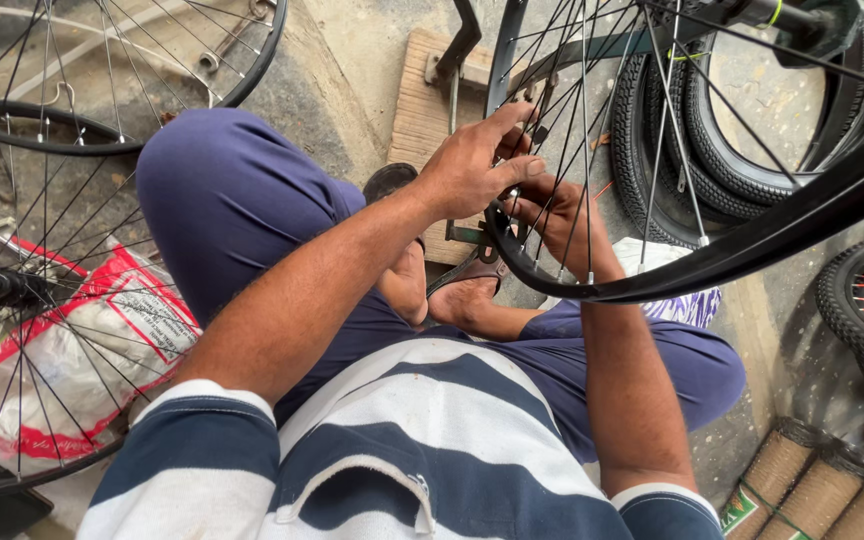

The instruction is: The person sits on the ground and uses a spoke wrench to tighten the nipples on a bicycle wheel. They rotate the wheel periodically to access different spokes and continue the tightening process.

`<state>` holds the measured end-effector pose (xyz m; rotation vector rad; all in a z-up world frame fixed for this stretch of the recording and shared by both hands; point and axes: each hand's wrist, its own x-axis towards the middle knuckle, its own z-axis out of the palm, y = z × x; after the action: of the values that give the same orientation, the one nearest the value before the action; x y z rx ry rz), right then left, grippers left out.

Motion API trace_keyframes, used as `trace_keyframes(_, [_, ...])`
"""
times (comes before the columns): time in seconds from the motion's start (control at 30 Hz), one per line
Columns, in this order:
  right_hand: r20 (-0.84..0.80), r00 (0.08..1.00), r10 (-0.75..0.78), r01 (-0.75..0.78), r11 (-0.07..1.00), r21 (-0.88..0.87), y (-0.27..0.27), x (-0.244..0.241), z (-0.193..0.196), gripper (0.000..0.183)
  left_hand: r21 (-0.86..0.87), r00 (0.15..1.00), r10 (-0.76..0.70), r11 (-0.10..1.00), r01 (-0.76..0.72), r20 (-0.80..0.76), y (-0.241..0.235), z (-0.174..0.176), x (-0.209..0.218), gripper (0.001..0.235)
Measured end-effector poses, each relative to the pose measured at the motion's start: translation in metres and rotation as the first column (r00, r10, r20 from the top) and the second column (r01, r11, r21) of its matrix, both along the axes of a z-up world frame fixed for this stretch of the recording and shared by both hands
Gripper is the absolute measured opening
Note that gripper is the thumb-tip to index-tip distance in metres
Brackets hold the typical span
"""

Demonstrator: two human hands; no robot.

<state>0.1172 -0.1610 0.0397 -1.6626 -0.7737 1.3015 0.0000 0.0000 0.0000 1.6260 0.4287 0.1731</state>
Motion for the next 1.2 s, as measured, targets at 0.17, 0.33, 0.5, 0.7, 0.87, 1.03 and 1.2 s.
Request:
trace_keyframes(0.17, [0.32, 0.935, -0.153, 0.183, 0.981, -0.066, 0.016, -0.031, 0.012, 0.016, 0.025, 0.999, 0.002, 1.0, -0.001, -0.033, 0.003, 0.011, 0.001, 0.067])
trace_keyframes(0.33, [0.415, 0.905, -0.091, 0.119, 0.992, -0.042, 0.015, -0.03, 0.042, 0.021, -0.062, 0.998, -0.032, 0.998, 0.03, -0.045, 0.007, 0.032, -0.008, 0.07])
trace_keyframes(0.5, [0.705, 0.709, 0.02, -0.022, 1.0, -0.006, 0.005, -0.025, 0.026, 0.039, -0.095, 0.999, -0.042, 0.995, 0.041, -0.011, 0.011, 0.04, -0.009, 0.064])
trace_keyframes(0.7, [0.486, 0.87, -0.079, 0.084, 0.996, 0.012, -0.002, -0.024, 0.023, 0.033, -0.019, 0.999, -0.027, 0.999, 0.028, 0.025, 0.009, 0.032, -0.008, 0.069])
trace_keyframes(0.87, [-0.588, 0.782, -0.208, 0.412, 0.88, 0.237, -0.017, -0.027, 0.029, 0.058, -0.083, 0.985, -0.037, 0.995, 0.051, 0.166, 0.008, 0.035, -0.007, 0.066])
trace_keyframes(1.03, [-0.701, 0.709, -0.068, 0.397, 0.861, 0.319, -0.037, -0.017, 0.004, 0.06, -0.254, 0.966, -0.051, 0.96, 0.118, 0.255, 0.005, 0.056, -0.005, 0.071])
trace_keyframes(1.2, [-0.615, 0.789, 0.001, 0.256, 0.909, 0.329, -0.034, -0.004, 0.017, 0.039, -0.218, 0.975, -0.074, 0.968, 0.12, 0.21, 0.01, 0.059, -0.005, 0.069])
